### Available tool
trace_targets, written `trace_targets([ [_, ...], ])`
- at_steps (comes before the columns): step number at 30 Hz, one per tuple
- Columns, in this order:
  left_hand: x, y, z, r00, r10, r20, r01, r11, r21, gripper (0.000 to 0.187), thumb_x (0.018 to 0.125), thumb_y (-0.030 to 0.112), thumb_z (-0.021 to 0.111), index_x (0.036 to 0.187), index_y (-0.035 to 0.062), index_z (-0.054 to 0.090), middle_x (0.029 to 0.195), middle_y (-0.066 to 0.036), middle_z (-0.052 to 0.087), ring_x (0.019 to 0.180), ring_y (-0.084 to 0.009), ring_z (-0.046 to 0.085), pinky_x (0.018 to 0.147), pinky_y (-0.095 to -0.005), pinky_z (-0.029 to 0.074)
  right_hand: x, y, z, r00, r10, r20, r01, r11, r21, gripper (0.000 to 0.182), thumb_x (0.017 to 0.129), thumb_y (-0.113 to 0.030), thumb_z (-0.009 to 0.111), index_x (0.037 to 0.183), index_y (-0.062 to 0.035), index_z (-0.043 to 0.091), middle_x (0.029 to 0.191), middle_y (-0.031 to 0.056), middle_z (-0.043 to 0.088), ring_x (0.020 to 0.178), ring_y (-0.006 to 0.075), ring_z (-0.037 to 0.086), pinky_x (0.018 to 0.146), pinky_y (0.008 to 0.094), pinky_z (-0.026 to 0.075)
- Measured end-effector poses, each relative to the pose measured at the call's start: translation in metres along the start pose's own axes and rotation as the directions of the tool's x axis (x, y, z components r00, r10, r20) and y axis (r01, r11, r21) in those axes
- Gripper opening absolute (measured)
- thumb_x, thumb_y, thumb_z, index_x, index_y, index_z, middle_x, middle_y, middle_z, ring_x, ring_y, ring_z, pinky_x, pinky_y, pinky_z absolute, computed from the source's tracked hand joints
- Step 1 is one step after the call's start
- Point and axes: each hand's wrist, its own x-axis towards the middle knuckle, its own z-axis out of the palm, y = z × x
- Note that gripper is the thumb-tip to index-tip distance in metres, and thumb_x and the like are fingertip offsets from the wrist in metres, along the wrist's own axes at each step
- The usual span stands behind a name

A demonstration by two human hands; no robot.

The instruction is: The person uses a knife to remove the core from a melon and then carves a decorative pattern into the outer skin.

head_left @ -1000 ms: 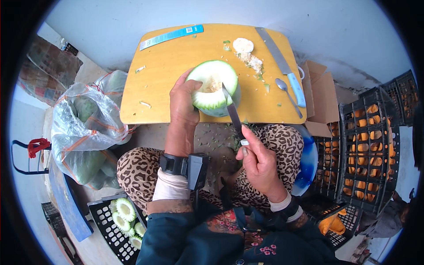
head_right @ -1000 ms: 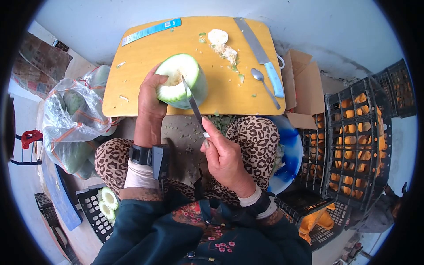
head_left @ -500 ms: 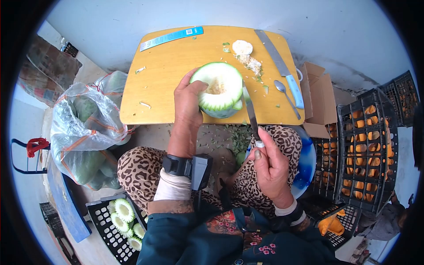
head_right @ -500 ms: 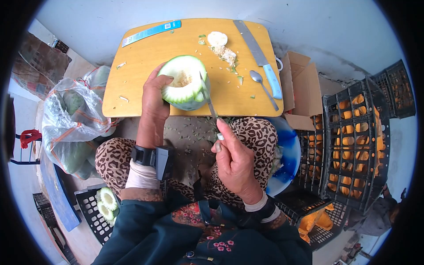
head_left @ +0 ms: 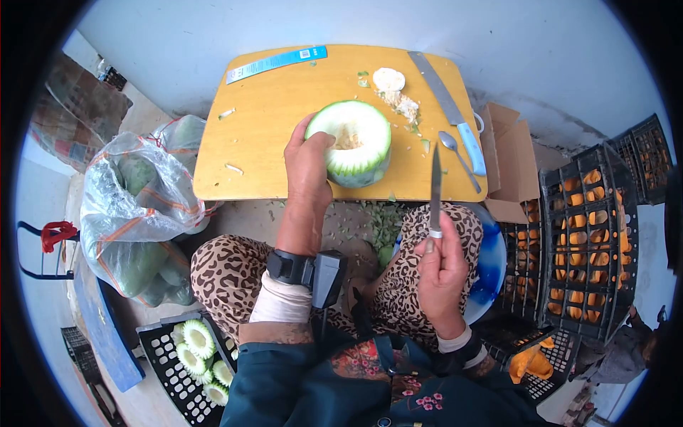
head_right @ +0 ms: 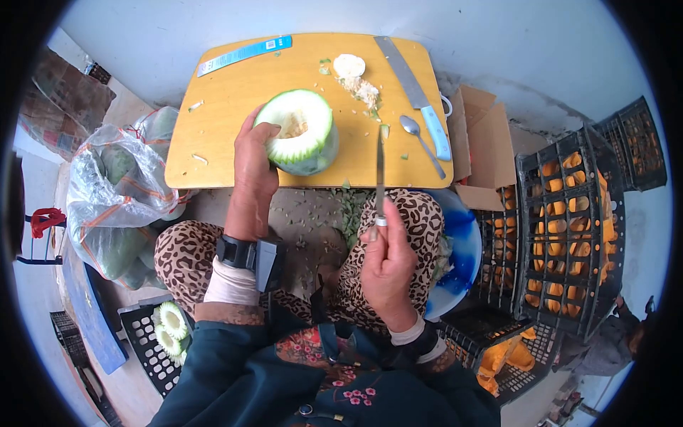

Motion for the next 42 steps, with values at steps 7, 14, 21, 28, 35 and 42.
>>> trace_targets([
  [7,-0.005,0.002,0.004,1.0,0.0,0.001,0.0,1.0,-0.01,0.047,0.076,-0.003,0.049,0.123,-0.0036,0.051,0.108,-0.013,0.061,0.094,-0.0206,0.061,0.083,-0.0314,0.049,0.01,-0.029,0.006,0.967,-0.113,0.227,0.099,0.992,0.075,0.044,0.09,0.002,0.048,0.134,-0.0005,0.045,0.073,0.0076,0.062,0.066,0.0122,0.061,0.063,0.0254,0.05],
  [14,-0.004,0.002,0.003,1.0,-0.008,0.001,0.008,1.0,-0.023,0.048,0.075,-0.004,0.049,0.123,-0.0032,0.051,0.107,-0.013,0.061,0.093,-0.0207,0.061,0.081,-0.0314,0.05,0.015,-0.03,0.012,0.948,-0.167,0.269,0.156,0.986,0.064,0.044,0.089,0.004,0.049,0.132,-0.0006,0.047,0.072,0.009,0.061,0.066,0.0138,0.062,0.062,0.0261,0.05],
  [21,-0.004,0.002,0.003,1.0,-0.009,-0.009,0.009,1.0,-0.003,0.048,0.076,-0.004,0.049,0.123,-0.0035,0.051,0.106,-0.013,0.062,0.093,-0.0206,0.061,0.082,-0.0316,0.05,0.014,-0.03,0.011,0.95,-0.134,0.283,0.12,0.991,0.063,0.044,0.088,0.006,0.049,0.132,0.0001,0.048,0.076,0.0105,0.062,0.067,0.014,0.062,0.063,0.0261,0.05],
  [28,-0.003,0.002,0.003,1.0,-0.014,-0.006,0.014,1.0,-0.017,0.047,0.076,-0.005,0.049,0.123,-0.0033,0.051,0.107,-0.014,0.062,0.093,-0.0206,0.062,0.082,-0.0313,0.051,0.016,-0.034,0.01,0.942,-0.159,0.297,0.158,0.987,0.026,0.045,0.087,0.006,0.051,0.131,0.0013,0.048,0.083,0.0143,0.063,0.068,0.0161,0.063,0.065,0.028,0.051],
  [35,-0.006,0.003,0.005,1.0,0.002,0.015,-0.003,1.0,0.008,0.047,0.075,-0.005,0.048,0.121,-0.0029,0.053,0.106,-0.013,0.063,0.091,-0.0202,0.062,0.081,-0.0309,0.051,0.022,-0.055,0.006,0.932,-0.132,0.337,0.161,0.985,-0.058,0.048,0.084,0.009,0.052,0.131,0.0035,0.046,0.093,0.0219,0.063,0.076,0.0269,0.065,0.071,0.0324,0.052],
  [42,-0.008,-0.001,0.011,1.0,0.019,-0.008,-0.019,0.998,0.057,0.047,0.073,-0.006,0.049,0.119,-0.0024,0.056,0.104,-0.013,0.063,0.089,-0.0197,0.062,0.08,-0.0298,0.051,0.039,-0.057,0.026,0.94,-0.198,0.279,0.23,0.969,-0.087,0.049,0.082,0.01,0.05,0.131,0.0047,0.044,0.096,0.0253,0.06,0.085,0.0378,0.063,0.075,0.0391,0.05],
])
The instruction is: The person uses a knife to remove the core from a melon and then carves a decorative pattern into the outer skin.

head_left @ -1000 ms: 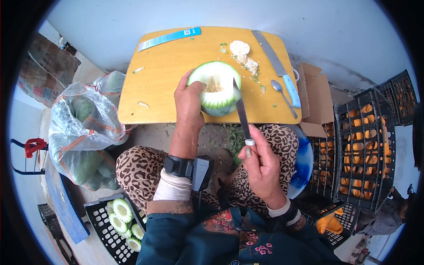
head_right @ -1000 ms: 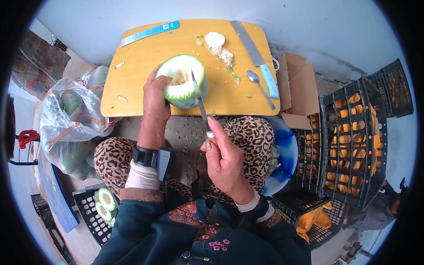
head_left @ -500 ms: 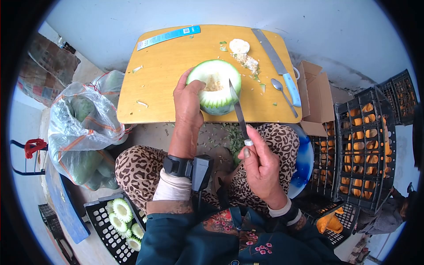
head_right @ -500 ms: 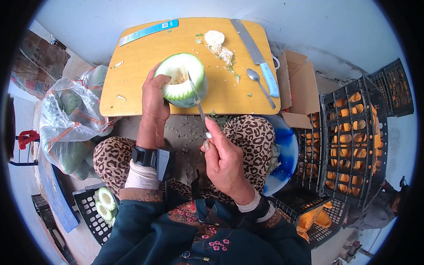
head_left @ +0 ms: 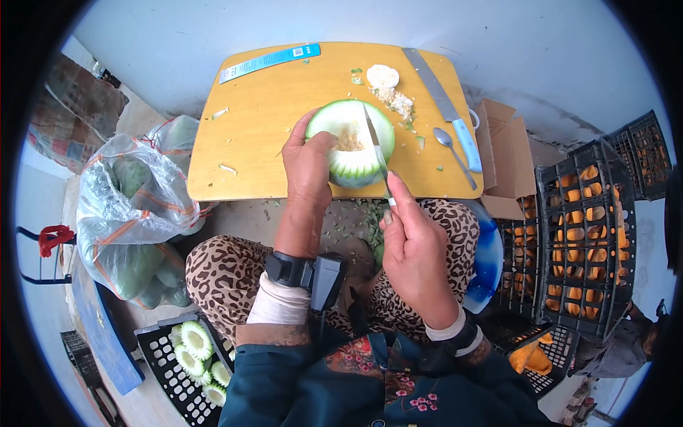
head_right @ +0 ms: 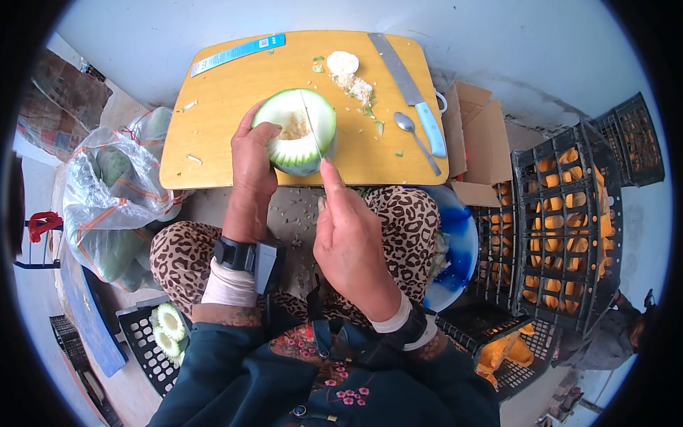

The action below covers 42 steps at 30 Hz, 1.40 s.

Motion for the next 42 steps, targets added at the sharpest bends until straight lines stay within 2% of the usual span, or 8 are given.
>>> trace_targets([
  [3,-0.001,0.001,0.0,1.0,0.011,-0.004,-0.011,1.0,-0.017,0.047,0.073,-0.006,0.049,0.119,-0.0021,0.056,0.103,-0.013,0.063,0.089,-0.0197,0.062,0.079,-0.0296,0.051,0.009,0.004,0.009,0.995,-0.076,-0.066,0.07,0.994,-0.084,0.049,0.082,0.009,0.05,0.131,0.0047,0.044,0.095,0.025,0.06,0.085,0.0383,0.062,0.075,0.0404,0.05],
  [9,-0.003,0.0,0.002,0.999,0.027,-0.026,-0.026,0.999,0.02,0.046,0.074,-0.005,0.049,0.119,-0.0025,0.056,0.104,-0.013,0.063,0.09,-0.0206,0.062,0.079,-0.0303,0.051,0.011,0.011,0.011,1.0,0.015,-0.024,-0.015,1.0,-0.003,0.051,0.082,0.01,0.049,0.132,0.004,0.043,0.093,0.0244,0.06,0.084,0.0389,0.061,0.074,0.0416,0.05],
  [12,0.001,0.002,0.0,0.998,-0.016,-0.057,0.012,0.997,-0.077,0.045,0.074,-0.004,0.049,0.118,-0.0024,0.056,0.104,-0.014,0.063,0.09,-0.0207,0.062,0.079,-0.0306,0.051,0.003,0.007,0.012,1.0,0.001,0.003,-0.001,1.0,-0.027,0.052,0.081,0.01,0.049,0.132,0.0053,0.043,0.092,0.0245,0.059,0.083,0.0381,0.061,0.073,0.0411,0.05],
  [30,-0.002,0.0,-0.001,0.999,0.005,-0.038,-0.006,0.999,-0.035,0.044,0.073,-0.004,0.05,0.117,-0.0042,0.056,0.102,-0.014,0.063,0.09,-0.0213,0.062,0.08,-0.0308,0.051,-0.037,0.011,0.006,0.991,-0.104,0.082,0.116,0.98,-0.162,0.062,0.081,0.009,0.051,0.139,0.0053,0.031,0.087,0.0229,0.054,0.075,0.0395,0.058,0.066,0.0444,0.049],
  [33,-0.001,0.002,-0.002,0.998,-0.01,-0.069,0.005,0.998,-0.063,0.043,0.074,-0.004,0.049,0.117,-0.0042,0.056,0.104,-0.014,0.063,0.091,-0.0215,0.062,0.079,-0.0309,0.051,-0.048,0.007,0.004,0.992,-0.01,0.124,0.032,0.984,-0.174,0.057,0.081,0.01,0.05,0.136,0.0068,0.036,0.106,0.0274,0.058,0.089,0.0386,0.061,0.078,0.0384,0.05],
  [36,0.005,0.005,-0.01,0.997,-0.045,-0.057,0.038,0.992,-0.119,0.044,0.075,-0.004,0.049,0.119,-0.0042,0.055,0.105,-0.013,0.062,0.091,-0.0216,0.061,0.08,-0.0313,0.05,-0.061,0.016,0.005,0.989,-0.006,0.147,0.035,0.981,-0.193,0.056,0.081,0.01,0.05,0.135,0.0068,0.037,0.104,0.0276,0.058,0.088,0.0381,0.062,0.077,0.0384,0.05],
  [39,0.006,0.003,-0.009,0.998,-0.025,-0.066,0.02,0.997,-0.077,0.044,0.076,-0.003,0.048,0.119,-0.0043,0.054,0.106,-0.014,0.062,0.092,-0.0218,0.061,0.081,-0.0322,0.05,-0.058,0.026,0.005,0.987,-0.153,0.052,0.16,0.969,-0.186,0.059,0.08,0.008,0.053,0.137,0.0045,0.037,0.087,0.0208,0.056,0.07,0.0368,0.06,0.062,0.0421,0.05],
  [42,0.005,0.003,-0.009,0.998,-0.036,-0.049,0.031,0.996,-0.082,0.045,0.076,-0.003,0.048,0.12,-0.0043,0.053,0.107,-0.014,0.061,0.094,-0.0218,0.061,0.082,-0.0327,0.05,-0.062,0.025,-0.002,0.991,-0.112,0.077,0.124,0.975,-0.186,0.059,0.079,0.009,0.053,0.136,0.0042,0.039,0.085,0.0208,0.056,0.069,0.036,0.06,0.061,0.0413,0.049],
])
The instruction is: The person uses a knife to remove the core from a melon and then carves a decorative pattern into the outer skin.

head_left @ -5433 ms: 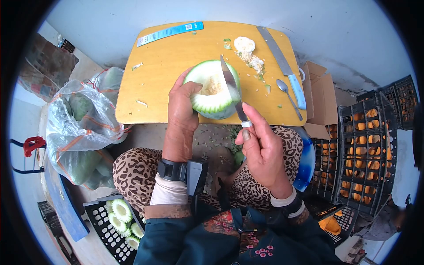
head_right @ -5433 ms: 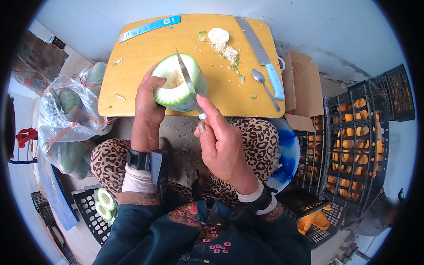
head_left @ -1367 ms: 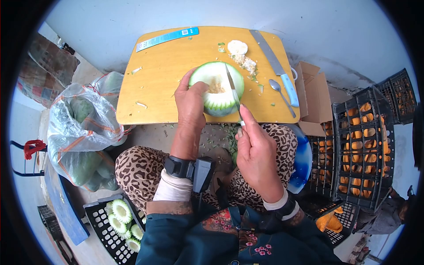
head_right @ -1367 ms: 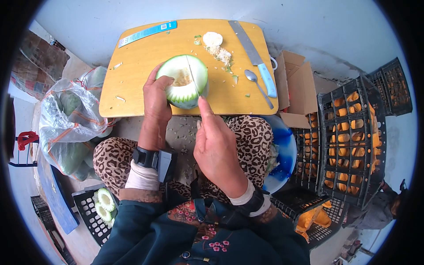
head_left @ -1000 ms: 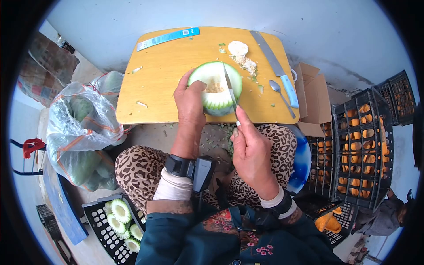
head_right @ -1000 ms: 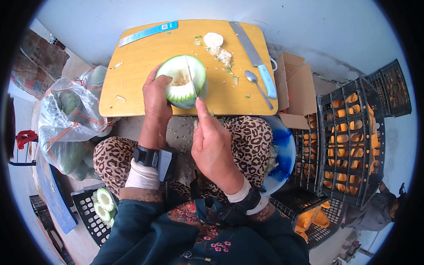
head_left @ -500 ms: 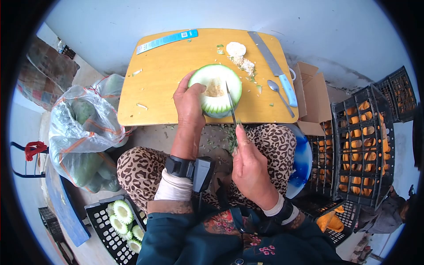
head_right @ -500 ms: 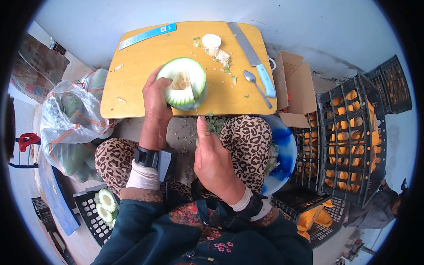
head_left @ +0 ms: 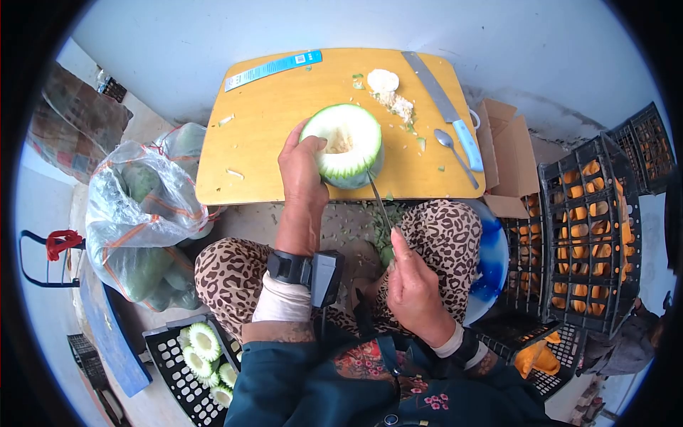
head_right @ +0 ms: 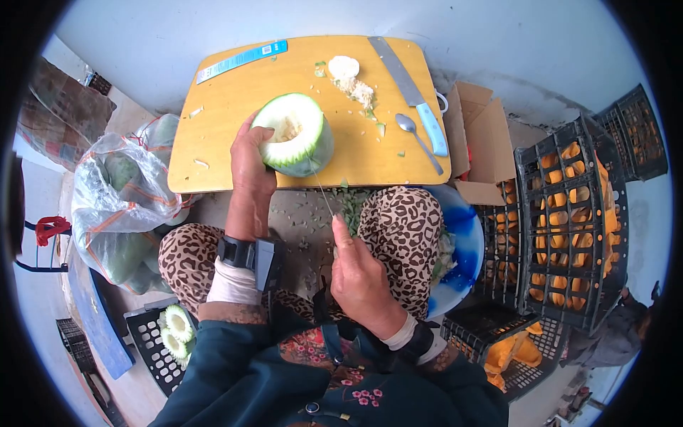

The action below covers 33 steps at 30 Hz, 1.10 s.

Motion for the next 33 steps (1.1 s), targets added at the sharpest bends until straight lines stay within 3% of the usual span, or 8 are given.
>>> trace_targets([
  [6,0.005,0.001,-0.007,0.999,-0.047,0.003,0.048,0.997,-0.058,0.047,0.076,-0.001,0.048,0.123,-0.0042,0.051,0.108,-0.014,0.06,0.094,-0.0229,0.06,0.083,-0.0333,0.05,-0.02,0.014,-0.001,0.995,0.085,0.061,-0.089,0.993,0.077,0.055,0.078,0.01,0.054,0.132,0.0053,0.044,0.083,0.0198,0.058,0.07,0.0348,0.06,0.064,0.0391,0.05],
  [13,0.007,-0.001,-0.008,0.999,-0.03,0.042,0.032,0.998,-0.051,0.05,0.076,-0.002,0.047,0.126,-0.0044,0.048,0.11,-0.015,0.059,0.096,-0.0237,0.06,0.084,-0.0342,0.049,0.003,0.007,-0.004,0.99,0.117,-0.081,-0.1,0.977,0.191,0.045,0.084,0.007,0.052,0.128,0.0054,0.048,0.097,0.0235,0.063,0.075,0.0269,0.066,0.07,0.0334,0.052],
  [23,0.002,0.004,-0.003,0.999,-0.036,0.038,0.037,0.999,-0.034,0.049,0.075,-0.002,0.046,0.124,-0.0048,0.049,0.11,-0.016,0.06,0.096,-0.0243,0.061,0.084,-0.0347,0.051,0.032,0.001,-0.003,0.995,0.072,-0.066,-0.054,0.967,0.248,0.043,0.085,0.006,0.054,0.127,0.0041,0.049,0.105,0.0239,0.063,0.085,0.0284,0.067,0.074,0.0325,0.054],
  [26,0.002,0.004,-0.002,0.999,-0.034,0.042,0.035,0.999,-0.031,0.049,0.075,-0.002,0.046,0.124,-0.0047,0.049,0.11,-0.016,0.06,0.096,-0.0244,0.061,0.084,-0.0349,0.051,0.034,0.006,0.001,0.994,-0.003,-0.105,0.025,0.977,0.211,0.044,0.088,0.006,0.051,0.131,0.0029,0.047,0.076,0.0105,0.063,0.067,0.0145,0.063,0.063,0.0258,0.05],
  [28,0.003,0.003,-0.003,0.998,-0.033,0.048,0.034,0.999,-0.035,0.049,0.075,-0.002,0.046,0.124,-0.0046,0.049,0.11,-0.016,0.06,0.096,-0.0244,0.061,0.084,-0.035,0.051,0.034,0.006,0.003,0.996,0.003,-0.091,0.016,0.977,0.211,0.043,0.088,0.006,0.051,0.131,0.0025,0.048,0.076,0.0105,0.063,0.067,0.0145,0.062,0.063,0.0258,0.05],
  [30,0.004,0.002,-0.005,0.998,-0.029,0.054,0.031,0.999,-0.043,0.049,0.075,-0.002,0.046,0.124,-0.0045,0.049,0.11,-0.016,0.06,0.096,-0.0244,0.061,0.084,-0.035,0.051,0.033,0.006,0.003,0.997,0.031,-0.064,-0.016,0.976,0.219,0.044,0.086,0.007,0.052,0.13,0.0027,0.048,0.086,0.0146,0.063,0.074,0.0204,0.064,0.067,0.0288,0.051],
  [32,0.004,0.001,-0.005,0.998,-0.029,0.058,0.032,0.998,-0.048,0.049,0.075,-0.003,0.046,0.124,-0.0045,0.049,0.11,-0.016,0.06,0.096,-0.0244,0.061,0.084,-0.035,0.051,0.031,0.005,0.001,0.997,0.079,-0.022,-0.072,0.97,0.232,0.045,0.083,0.008,0.053,0.128,0.0035,0.049,0.105,0.0228,0.063,0.089,0.0322,0.066,0.076,0.035,0.053],
  [33,0.004,0.001,-0.005,0.998,-0.03,0.059,0.033,0.998,-0.05,0.049,0.075,-0.003,0.046,0.124,-0.0045,0.049,0.11,-0.016,0.06,0.096,-0.0244,0.061,0.084,-0.035,0.051,0.03,0.005,0.001,0.997,0.074,-0.018,-0.068,0.973,0.221,0.046,0.083,0.008,0.053,0.128,0.0033,0.048,0.106,0.0229,0.062,0.09,0.0326,0.066,0.076,0.0349,0.053],
])
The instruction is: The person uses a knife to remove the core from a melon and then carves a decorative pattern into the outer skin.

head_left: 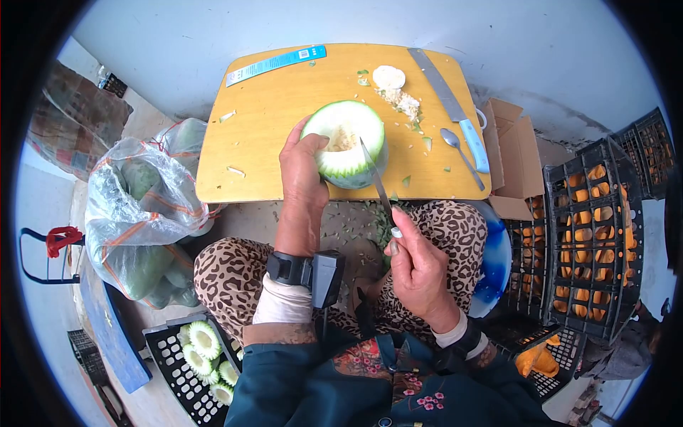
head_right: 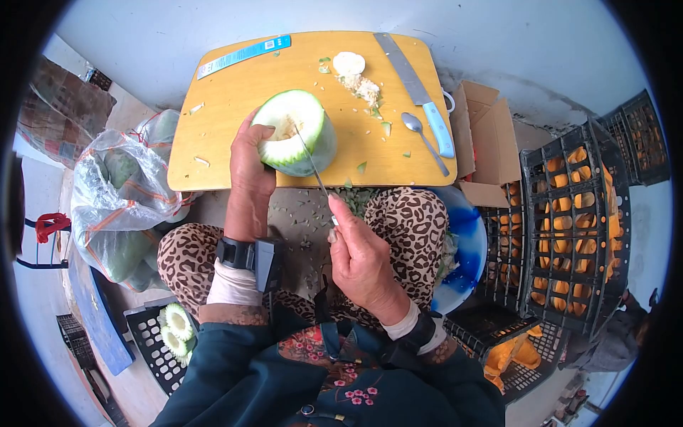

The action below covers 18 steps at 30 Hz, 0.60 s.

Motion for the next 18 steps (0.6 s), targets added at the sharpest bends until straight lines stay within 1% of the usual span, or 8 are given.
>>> trace_targets([
  [2,0.0,0.0,0.0,1.0,-0.001,-0.002,0.001,1.0,-0.001,0.049,0.075,-0.003,0.047,0.124,-0.0045,0.049,0.11,-0.016,0.06,0.096,-0.0243,0.061,0.084,-0.035,0.051,-0.004,0.003,0.0,1.0,-0.008,0.011,0.009,1.0,-0.023,0.048,0.082,0.009,0.053,0.129,0.0029,0.047,0.108,0.0231,0.062,0.092,0.0333,0.065,0.078,0.0347,0.053],
  [5,0.0,0.0,-0.001,1.0,0.0,-0.001,0.0,1.0,-0.009,0.049,0.075,-0.003,0.047,0.123,-0.0046,0.049,0.11,-0.016,0.06,0.096,-0.0244,0.061,0.084,-0.0351,0.051,-0.01,0.008,0.0,1.0,-0.022,0.015,0.022,0.999,-0.031,0.051,0.081,0.011,0.052,0.131,0.0023,0.046,0.102,0.0223,0.062,0.087,0.0335,0.064,0.076,0.0355,0.052],
  [8,0.0,0.0,-0.001,1.0,0.004,0.006,-0.004,1.0,-0.012,0.049,0.074,-0.003,0.047,0.123,-0.0048,0.049,0.11,-0.016,0.06,0.097,-0.0243,0.061,0.084,-0.0351,0.051,-0.012,0.008,-0.002,0.999,-0.045,0.022,0.047,0.996,-0.079,0.053,0.079,0.011,0.052,0.131,0.002,0.045,0.091,0.0201,0.06,0.077,0.0334,0.062,0.07,0.0377,0.051],
  [11,-0.002,0.0,-0.002,0.999,0.014,0.033,-0.013,1.0,-0.011,0.048,0.074,-0.003,0.046,0.122,-0.005,0.05,0.11,-0.016,0.06,0.097,-0.0243,0.061,0.085,-0.0348,0.051,-0.017,0.01,-0.002,0.992,-0.126,0.004,0.126,0.983,-0.133,0.054,0.078,0.012,0.053,0.131,0.0015,0.046,0.083,0.018,0.057,0.07,0.033,0.059,0.065,0.0391,0.049],
  [14,-0.002,0.002,-0.002,0.998,0.019,0.06,-0.019,1.0,0.003,0.048,0.074,-0.003,0.046,0.122,-0.0052,0.05,0.109,-0.015,0.061,0.097,-0.0243,0.061,0.085,-0.0344,0.05,-0.022,0.014,-0.007,0.995,-0.1,0.023,0.102,0.985,-0.136,0.054,0.078,0.011,0.054,0.131,0.0006,0.047,0.082,0.0176,0.057,0.069,0.033,0.059,0.063,0.0386,0.049],
  [18,-0.003,0.002,-0.003,0.996,0.004,0.085,-0.005,1.0,0.006,0.048,0.075,-0.003,0.047,0.122,-0.0053,0.051,0.109,-0.016,0.061,0.098,-0.0245,0.061,0.087,-0.0342,0.05,-0.025,0.013,-0.01,0.994,-0.105,0.031,0.108,0.984,-0.14,0.054,0.077,0.011,0.055,0.13,-0.0002,0.049,0.08,0.0175,0.056,0.067,0.0323,0.059,0.062,0.0385,0.049],
])
